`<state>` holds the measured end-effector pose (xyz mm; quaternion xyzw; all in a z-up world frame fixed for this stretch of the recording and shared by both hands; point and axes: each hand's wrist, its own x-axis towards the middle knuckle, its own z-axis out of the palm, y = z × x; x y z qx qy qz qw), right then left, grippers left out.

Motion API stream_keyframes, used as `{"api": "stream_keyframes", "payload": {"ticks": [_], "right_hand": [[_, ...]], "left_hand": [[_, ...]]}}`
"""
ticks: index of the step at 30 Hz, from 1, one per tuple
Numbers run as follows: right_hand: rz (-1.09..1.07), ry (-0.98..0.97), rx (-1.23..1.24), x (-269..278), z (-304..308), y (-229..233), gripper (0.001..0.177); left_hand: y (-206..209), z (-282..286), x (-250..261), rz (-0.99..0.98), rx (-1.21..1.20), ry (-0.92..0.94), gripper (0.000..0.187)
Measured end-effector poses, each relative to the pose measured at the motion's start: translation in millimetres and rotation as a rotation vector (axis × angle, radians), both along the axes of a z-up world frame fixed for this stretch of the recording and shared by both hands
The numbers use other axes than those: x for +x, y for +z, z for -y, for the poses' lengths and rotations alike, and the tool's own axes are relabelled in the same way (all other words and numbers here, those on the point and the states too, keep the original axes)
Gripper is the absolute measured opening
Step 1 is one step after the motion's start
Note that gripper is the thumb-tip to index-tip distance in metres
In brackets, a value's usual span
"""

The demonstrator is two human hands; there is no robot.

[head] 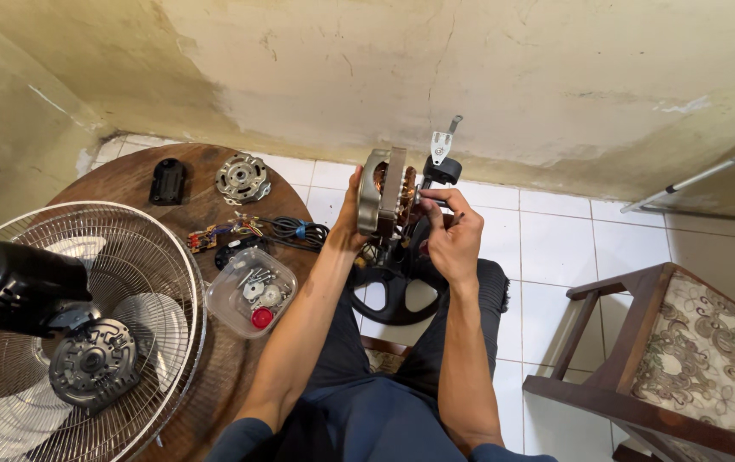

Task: The person disassembles a fan motor using a screwdriver, removes the rotor and stator, and places the parts on a nearby table. The person then reassembles the motor components and secures them with screws.

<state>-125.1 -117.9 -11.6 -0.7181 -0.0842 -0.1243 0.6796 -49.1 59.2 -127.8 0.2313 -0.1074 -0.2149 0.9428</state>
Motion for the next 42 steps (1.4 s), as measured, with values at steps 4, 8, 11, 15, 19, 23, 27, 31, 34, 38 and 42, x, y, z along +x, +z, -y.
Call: {"api": "stream_keyframes", "payload": {"ticks": [4,8,11,15,19,23,27,31,34,38,42], "right_hand": [[-0.004,-0.051,-0.043,-2.0,1.5,-1.4,0.011],[0.247,-0.094,-0.151,-1.9,1.7,-0.5,0.010],[0.320,-0.123,-0.225,-2.5,0.8,5.5,0.010],[0.237,-0.164,-0.339,-4.5,-0.8,15.0,0.012],[0.346,-0.142,-0.386,-9.0,-0.6,21.6,0.013],[0.345,-0.124,-0.403,-11.8,-2.4,23.5,0.012],[0.274,-0.123,-0.449,-11.9,-1.0,21.8,0.012],[0.342,-0.116,-0.413,-6.9,7.0,21.8,0.013],[0.303,-0.150,-0.404,-4.7,20.4,28.1,0.011],[0.267,-0.112,-0.332,-1.6,29.8,28.6,0.006],[0.223,-0.072,-0.219,1.1,30.3,12.4,0.006]], "left_hand": [[3.7,-0.1,-1.2,-0.104,0.057,0.052,0.087],[10.3,-5.3,-4.0,-0.024,0.197,0.072,0.081],[20.0,-5.4,-3.1,-0.040,0.196,0.062,0.079],[34.7,0.9,-2.4,-0.085,0.186,0.031,0.084],[46.6,0.6,-14.7,0.012,0.188,0.057,0.090],[53.6,-2.0,-26.5,0.083,0.113,0.002,0.088],[51.2,-2.8,-31.3,0.112,0.139,0.039,0.083],[41.8,-6.9,-28.1,0.054,0.113,0.085,0.083],[36.7,-13.3,-29.7,0.019,0.087,0.114,0.086],[30.5,-13.5,-33.3,0.051,0.075,0.147,0.086],[28.7,-16.1,-32.3,0.020,0.050,0.143,0.087]]}}
